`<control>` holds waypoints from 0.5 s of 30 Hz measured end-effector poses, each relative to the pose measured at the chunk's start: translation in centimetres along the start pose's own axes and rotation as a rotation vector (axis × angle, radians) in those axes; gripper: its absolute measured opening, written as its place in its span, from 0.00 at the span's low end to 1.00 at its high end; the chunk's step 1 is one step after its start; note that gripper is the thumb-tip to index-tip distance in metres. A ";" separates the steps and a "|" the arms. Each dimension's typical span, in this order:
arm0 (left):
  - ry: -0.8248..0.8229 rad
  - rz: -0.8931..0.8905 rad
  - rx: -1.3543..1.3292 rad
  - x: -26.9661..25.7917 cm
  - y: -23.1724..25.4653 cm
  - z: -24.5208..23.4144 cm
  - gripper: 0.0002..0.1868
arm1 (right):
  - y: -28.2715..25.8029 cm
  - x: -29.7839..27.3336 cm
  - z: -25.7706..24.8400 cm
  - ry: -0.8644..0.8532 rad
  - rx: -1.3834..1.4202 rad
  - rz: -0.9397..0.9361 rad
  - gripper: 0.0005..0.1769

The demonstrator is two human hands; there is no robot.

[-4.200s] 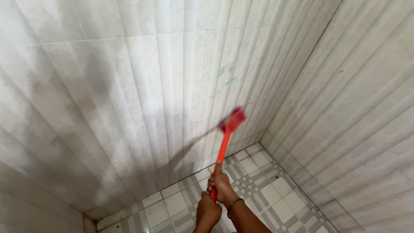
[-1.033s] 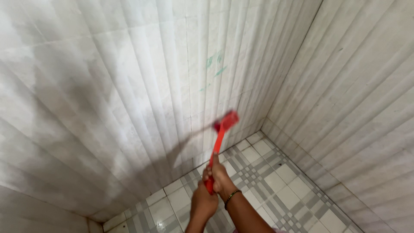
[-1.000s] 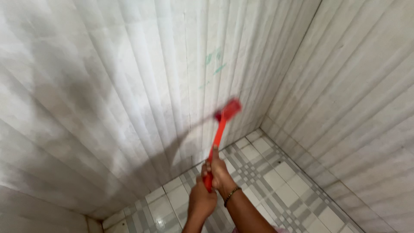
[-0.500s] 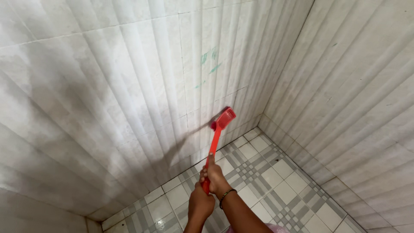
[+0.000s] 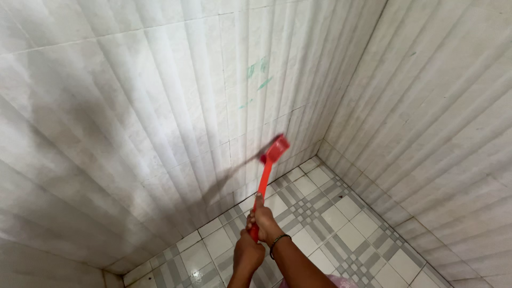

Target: The person scrubs the tiled walls of a bathroom using a long-handled brush by hand.

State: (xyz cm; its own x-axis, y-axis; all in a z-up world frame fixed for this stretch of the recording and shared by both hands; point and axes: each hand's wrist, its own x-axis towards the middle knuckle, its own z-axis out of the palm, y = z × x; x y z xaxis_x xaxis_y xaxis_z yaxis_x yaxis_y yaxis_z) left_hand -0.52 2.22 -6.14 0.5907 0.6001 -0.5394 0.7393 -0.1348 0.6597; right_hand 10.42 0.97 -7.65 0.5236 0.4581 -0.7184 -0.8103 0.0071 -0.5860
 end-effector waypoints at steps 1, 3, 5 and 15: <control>0.002 0.005 0.003 -0.1 0.3 -0.1 0.26 | -0.1 0.5 -0.3 -0.002 0.003 -0.004 0.37; 0.014 0.072 -0.078 -1.6 1.8 -1.0 0.26 | -1.3 -0.1 0.1 -0.044 0.052 -0.002 0.37; 0.022 0.087 -0.068 -3.7 3.8 -3.5 0.29 | -3.3 -2.7 1.6 -0.081 0.064 -0.069 0.37; 0.113 -0.013 0.048 -1.9 2.2 -3.2 0.25 | -2.3 -3.8 4.0 -0.053 -0.072 -0.190 0.36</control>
State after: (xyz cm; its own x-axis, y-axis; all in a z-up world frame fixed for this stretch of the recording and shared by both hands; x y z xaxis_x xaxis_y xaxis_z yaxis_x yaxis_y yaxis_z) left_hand -1.04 3.35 -1.95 0.5429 0.6869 -0.4832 0.7627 -0.1624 0.6261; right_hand 9.23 2.72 -2.09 0.6491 0.5009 -0.5726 -0.6762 0.0350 -0.7359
